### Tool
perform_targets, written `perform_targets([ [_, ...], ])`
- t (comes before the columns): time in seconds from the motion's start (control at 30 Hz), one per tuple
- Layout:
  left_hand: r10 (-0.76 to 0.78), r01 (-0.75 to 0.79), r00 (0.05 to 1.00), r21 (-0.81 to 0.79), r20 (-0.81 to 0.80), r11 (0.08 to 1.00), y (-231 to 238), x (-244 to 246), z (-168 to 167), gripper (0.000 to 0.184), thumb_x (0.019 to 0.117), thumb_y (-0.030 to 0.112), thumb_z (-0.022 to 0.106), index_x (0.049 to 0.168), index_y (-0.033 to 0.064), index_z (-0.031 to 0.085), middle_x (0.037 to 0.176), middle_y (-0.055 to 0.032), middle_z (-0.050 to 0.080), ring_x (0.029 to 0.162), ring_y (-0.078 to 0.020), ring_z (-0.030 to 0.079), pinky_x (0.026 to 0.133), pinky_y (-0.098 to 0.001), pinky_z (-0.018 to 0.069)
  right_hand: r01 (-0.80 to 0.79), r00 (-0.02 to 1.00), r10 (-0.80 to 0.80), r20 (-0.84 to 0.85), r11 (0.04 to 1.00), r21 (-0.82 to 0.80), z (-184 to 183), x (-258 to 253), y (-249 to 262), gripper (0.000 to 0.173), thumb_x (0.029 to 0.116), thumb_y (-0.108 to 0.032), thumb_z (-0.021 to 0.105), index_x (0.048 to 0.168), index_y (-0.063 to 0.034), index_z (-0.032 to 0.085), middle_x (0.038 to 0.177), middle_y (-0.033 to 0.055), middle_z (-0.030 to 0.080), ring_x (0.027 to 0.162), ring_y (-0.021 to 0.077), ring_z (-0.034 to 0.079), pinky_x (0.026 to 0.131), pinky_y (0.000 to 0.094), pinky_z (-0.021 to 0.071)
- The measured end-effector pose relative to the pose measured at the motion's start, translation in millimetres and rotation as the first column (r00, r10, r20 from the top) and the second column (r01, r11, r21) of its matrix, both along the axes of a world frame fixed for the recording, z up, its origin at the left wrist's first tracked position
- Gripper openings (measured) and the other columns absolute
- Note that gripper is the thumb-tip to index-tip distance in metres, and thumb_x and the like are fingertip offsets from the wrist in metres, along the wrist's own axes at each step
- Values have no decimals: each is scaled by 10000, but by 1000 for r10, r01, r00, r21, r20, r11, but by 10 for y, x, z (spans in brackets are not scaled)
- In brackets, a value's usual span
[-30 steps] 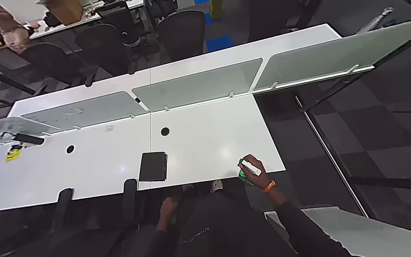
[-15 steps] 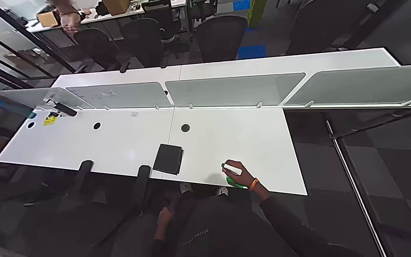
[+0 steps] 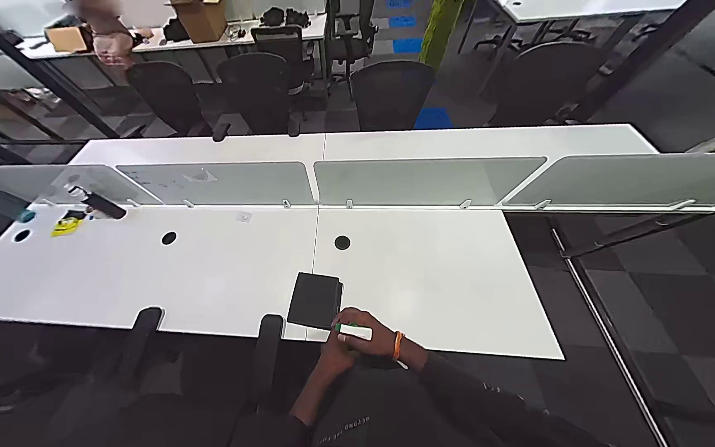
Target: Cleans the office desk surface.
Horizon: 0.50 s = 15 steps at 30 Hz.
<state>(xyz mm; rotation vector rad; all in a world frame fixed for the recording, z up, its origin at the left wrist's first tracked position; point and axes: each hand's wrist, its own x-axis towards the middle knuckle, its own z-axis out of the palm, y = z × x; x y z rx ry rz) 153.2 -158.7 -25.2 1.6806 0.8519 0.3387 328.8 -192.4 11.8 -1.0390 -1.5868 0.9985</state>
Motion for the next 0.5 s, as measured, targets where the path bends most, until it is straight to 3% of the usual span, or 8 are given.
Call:
perform_targets([
  [0.07,35,-40,992,47,119,998,185,-118,11,687,758,225,884,1308,-54,582,1207,-121,706,1132,-126,668,1044,-333,537,23,1000,-23,-14,1000,-1,85,-189,187,267,968,-231,702,1083,10,713,1303,167,662,1286,254,583,1137,416,447],
  [0.13,49,-70,982,108,181,992,445,-252,-72,576,783,239,854,1260,-10,648,1166,-87,730,1085,-115,691,1016,-348,562,77,996,-73,45,992,-100,148,-274,297,548,893,-262,802,1339,-14,602,1476,161,547,1404,253,492,1199,416,403],
  [0.17,62,-81,988,131,143,988,591,-322,-127,535,792,234,844,1246,8,674,1166,-87,735,1084,-136,696,1016,-380,565,130,986,-110,126,978,-162,165,-284,327,735,855,-305,840,1460,-52,508,1537,146,491,1440,239,455,1210,403,391],
  [0.23,164,-159,986,138,-28,978,862,-452,-141,485,787,292,870,1176,42,723,1112,-88,758,1052,-172,721,994,-431,580,247,937,-158,311,931,-270,122,-246,304,890,836,-387,839,1558,-112,396,1601,119,420,1488,234,392,1237,409,346],
  [0.33,378,-356,918,171,-122,919,1313,-685,-204,556,784,366,889,1192,27,722,1110,-147,753,1063,-252,721,996,-508,562,427,830,-188,525,820,-381,-216,-74,77,785,891,-448,755,1533,-119,444,1556,127,480,1450,283,447,1207,475,376],
  [0.43,577,-570,816,192,20,799,1738,-920,-353,549,777,151,895,1215,-73,652,1131,-229,719,1071,-297,708,993,-498,562,573,753,-167,637,643,-508,-794,126,-444,651,927,-396,714,1470,-94,521,1517,162,517,1413,340,487,1169,532,409],
  [0.5,652,-633,758,231,-7,738,2020,-1128,-460,596,792,159,883,1263,-98,622,1189,-281,689,1147,-365,672,1039,-537,517,663,716,-201,668,493,-563,-1090,222,-876,597,931,-337,719,1439,-70,552,1498,186,531,1399,356,502,1169,531,412],
])
